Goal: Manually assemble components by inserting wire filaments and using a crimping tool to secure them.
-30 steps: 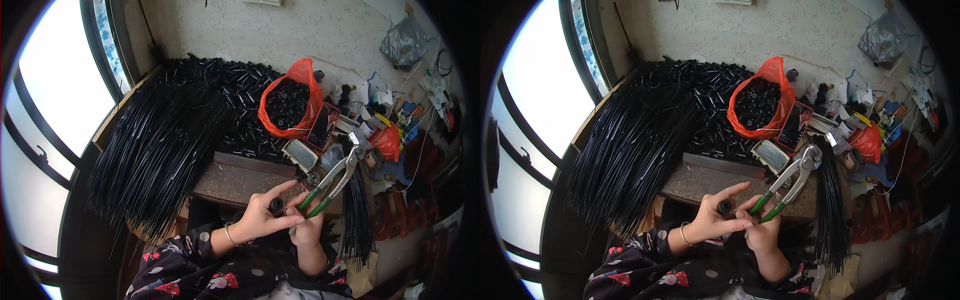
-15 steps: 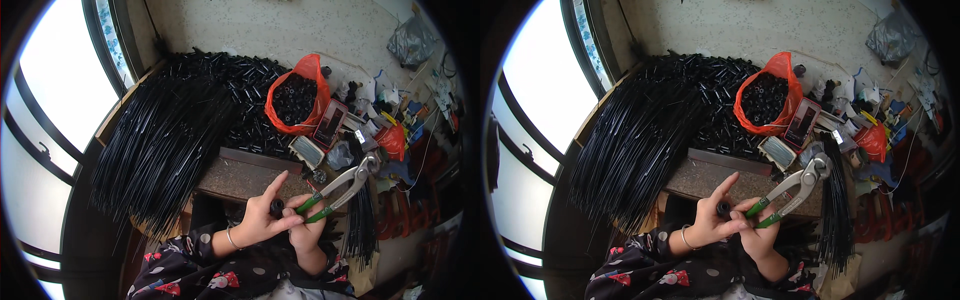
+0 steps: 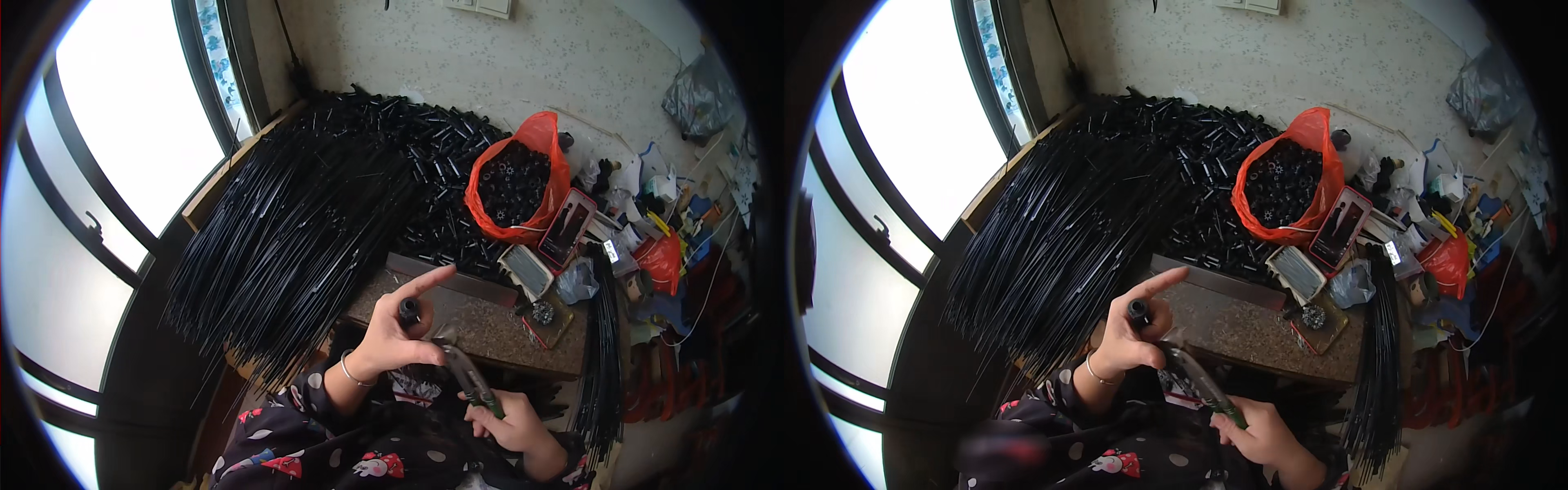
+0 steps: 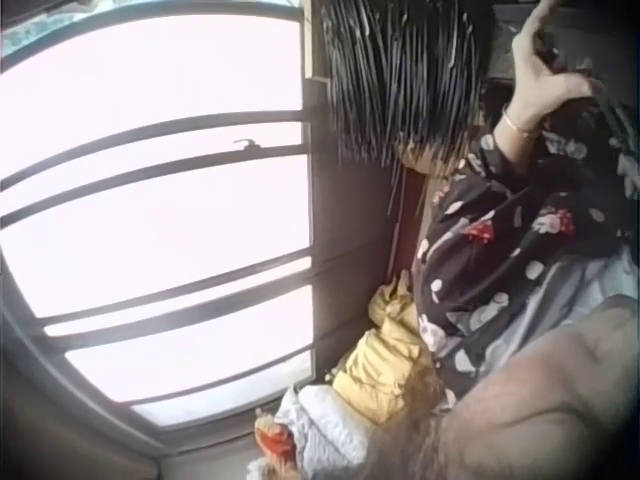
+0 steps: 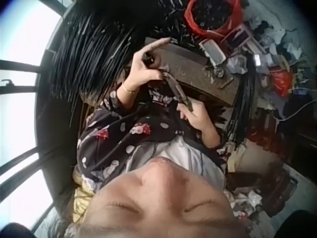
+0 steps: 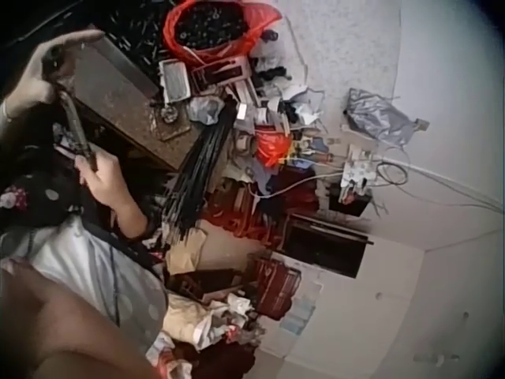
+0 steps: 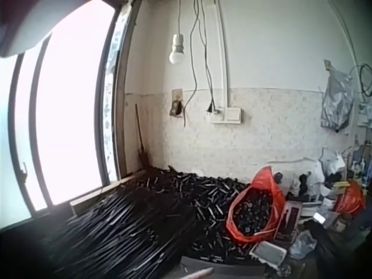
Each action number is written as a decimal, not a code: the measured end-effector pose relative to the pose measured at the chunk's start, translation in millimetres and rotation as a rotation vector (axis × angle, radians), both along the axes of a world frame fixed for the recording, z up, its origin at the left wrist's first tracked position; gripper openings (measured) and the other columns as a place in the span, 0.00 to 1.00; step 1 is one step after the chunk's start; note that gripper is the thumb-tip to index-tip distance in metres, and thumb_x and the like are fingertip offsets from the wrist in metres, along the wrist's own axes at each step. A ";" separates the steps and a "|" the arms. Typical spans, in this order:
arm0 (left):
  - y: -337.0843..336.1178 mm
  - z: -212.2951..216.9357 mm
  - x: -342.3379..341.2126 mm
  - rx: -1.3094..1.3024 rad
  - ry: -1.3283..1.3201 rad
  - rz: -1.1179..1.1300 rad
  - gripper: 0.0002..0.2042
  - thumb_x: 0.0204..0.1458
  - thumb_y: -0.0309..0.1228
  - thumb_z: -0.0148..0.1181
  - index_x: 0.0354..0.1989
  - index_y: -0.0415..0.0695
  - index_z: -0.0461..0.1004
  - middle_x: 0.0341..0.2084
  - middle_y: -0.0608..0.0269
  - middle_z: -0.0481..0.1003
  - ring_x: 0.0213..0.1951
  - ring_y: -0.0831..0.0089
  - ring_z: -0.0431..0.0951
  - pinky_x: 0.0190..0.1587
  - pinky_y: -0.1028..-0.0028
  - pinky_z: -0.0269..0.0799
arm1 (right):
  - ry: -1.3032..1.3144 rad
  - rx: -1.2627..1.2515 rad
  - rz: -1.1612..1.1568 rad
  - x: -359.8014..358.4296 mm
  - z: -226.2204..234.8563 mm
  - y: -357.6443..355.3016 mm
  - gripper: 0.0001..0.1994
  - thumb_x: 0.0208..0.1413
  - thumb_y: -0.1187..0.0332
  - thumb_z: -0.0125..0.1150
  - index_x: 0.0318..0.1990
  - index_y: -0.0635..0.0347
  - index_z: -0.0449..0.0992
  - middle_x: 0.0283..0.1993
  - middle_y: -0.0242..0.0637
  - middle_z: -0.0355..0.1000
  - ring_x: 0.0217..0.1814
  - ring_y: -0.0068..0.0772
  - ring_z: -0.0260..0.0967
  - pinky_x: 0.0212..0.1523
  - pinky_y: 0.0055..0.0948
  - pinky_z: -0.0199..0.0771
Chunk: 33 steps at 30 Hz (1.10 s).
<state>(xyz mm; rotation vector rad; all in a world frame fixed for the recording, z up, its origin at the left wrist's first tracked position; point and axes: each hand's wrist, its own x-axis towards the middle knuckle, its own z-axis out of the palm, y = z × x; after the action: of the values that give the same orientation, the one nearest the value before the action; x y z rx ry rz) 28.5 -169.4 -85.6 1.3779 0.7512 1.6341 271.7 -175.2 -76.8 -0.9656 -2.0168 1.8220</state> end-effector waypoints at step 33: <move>-18.7 10.3 24.4 0.095 0.073 0.400 0.14 0.40 0.34 0.65 0.30 0.35 0.73 0.15 0.71 0.69 0.18 0.87 0.64 0.21 0.85 0.56 | 0.014 0.761 -0.040 -29.6 -6.7 -14.7 0.23 0.51 0.76 0.53 0.57 0.67 0.61 0.33 0.44 0.71 0.31 0.28 0.73 0.34 0.25 0.71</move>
<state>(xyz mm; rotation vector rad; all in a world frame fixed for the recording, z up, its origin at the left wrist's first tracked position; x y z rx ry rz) 52.9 -188.2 -75.3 1.4246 1.0562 1.9548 242.1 -189.9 -83.4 -0.7310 -2.3550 0.8780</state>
